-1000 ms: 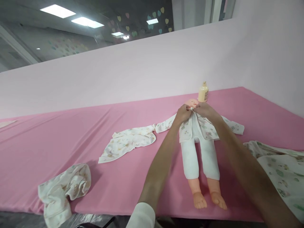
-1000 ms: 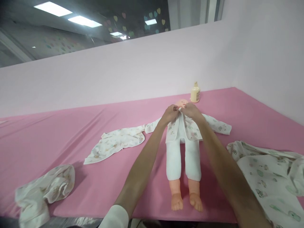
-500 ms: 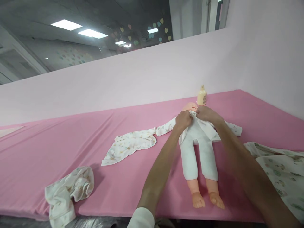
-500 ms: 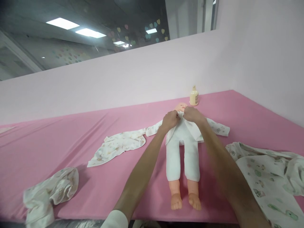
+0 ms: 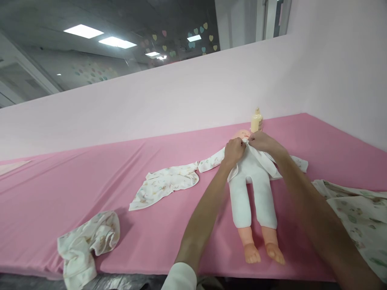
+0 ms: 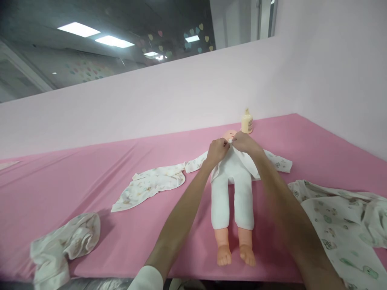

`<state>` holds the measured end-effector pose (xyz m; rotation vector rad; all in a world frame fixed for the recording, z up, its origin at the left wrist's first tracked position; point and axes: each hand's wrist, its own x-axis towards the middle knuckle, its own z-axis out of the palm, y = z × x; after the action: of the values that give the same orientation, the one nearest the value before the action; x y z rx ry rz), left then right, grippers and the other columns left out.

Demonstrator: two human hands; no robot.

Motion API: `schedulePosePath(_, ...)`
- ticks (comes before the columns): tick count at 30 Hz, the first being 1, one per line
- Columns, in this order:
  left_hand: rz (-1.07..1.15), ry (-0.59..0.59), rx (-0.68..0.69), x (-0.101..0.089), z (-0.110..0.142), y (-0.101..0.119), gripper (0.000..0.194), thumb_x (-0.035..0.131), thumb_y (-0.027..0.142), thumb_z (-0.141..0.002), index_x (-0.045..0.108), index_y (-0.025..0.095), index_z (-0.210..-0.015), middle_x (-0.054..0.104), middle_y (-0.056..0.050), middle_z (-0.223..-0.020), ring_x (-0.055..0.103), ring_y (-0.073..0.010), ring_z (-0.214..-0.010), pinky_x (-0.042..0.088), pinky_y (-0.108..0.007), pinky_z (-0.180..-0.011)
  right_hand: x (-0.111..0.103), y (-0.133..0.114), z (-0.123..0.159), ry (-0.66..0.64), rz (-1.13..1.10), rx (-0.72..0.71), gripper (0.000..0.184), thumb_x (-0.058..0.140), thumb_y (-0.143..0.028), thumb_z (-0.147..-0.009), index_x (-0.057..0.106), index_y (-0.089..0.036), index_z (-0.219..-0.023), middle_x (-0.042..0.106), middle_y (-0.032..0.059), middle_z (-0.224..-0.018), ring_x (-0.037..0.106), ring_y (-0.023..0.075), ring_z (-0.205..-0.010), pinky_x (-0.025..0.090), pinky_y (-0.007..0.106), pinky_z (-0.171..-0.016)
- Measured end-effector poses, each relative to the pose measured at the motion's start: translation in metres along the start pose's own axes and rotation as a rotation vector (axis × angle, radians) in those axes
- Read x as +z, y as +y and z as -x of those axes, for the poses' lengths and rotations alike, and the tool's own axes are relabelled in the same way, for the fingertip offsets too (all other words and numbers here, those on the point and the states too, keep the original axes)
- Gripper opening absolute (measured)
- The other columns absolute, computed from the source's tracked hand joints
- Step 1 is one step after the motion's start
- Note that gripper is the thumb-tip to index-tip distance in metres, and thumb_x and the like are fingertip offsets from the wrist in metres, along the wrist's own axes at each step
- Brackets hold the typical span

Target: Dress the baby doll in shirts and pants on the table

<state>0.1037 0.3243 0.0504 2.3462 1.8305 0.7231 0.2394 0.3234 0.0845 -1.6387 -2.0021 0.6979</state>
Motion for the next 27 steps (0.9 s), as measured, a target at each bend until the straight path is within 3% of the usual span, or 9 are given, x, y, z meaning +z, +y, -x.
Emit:
schedulePosePath(14, 0.123, 0.023, -0.041, 0.011, -0.004, -0.008, 0.026, 0.040, 0.022, -0.093, 0.043, 0.020, -0.068, 0.064, -0.007, -0.080, 0.058, -0.0210, -0.081, 0.031, -0.030, -0.065, 0.006, 0.002, -0.004, -0.019, -0.038, -0.005, 0.033, 0.048, -0.005, -0.068, 0.023, -0.022, -0.054, 0.022, -0.0047, -0.054, 0.020, 0.0088, -0.050, 0.017, 0.029, -0.049)
schedulePosePath(22, 0.240, 0.039, -0.050, 0.011, -0.004, -0.010, 0.022, 0.045, 0.019, -0.090, 0.044, 0.020, -0.067, 0.064, -0.004, -0.076, 0.056, -0.0182, -0.075, 0.031, -0.028, -0.064, 0.009, -0.002, -0.003, 0.083, -0.009, -0.019, 0.029, 0.048, -0.009, -0.071, 0.027, -0.021, -0.053, 0.031, -0.0028, -0.056, 0.027, 0.0099, -0.052, 0.021, 0.028, -0.049)
schedulePosePath(27, 0.287, 0.046, -0.034, 0.012, -0.005, -0.011, 0.026, 0.048, 0.019, -0.087, 0.044, 0.020, -0.062, 0.061, -0.003, -0.069, 0.052, -0.0165, -0.070, 0.030, -0.027, -0.062, 0.014, -0.003, -0.004, 0.149, 0.002, -0.014, 0.030, 0.047, -0.006, -0.069, 0.027, -0.020, -0.051, 0.029, -0.0030, -0.055, 0.025, 0.0103, -0.052, 0.021, 0.027, -0.049)
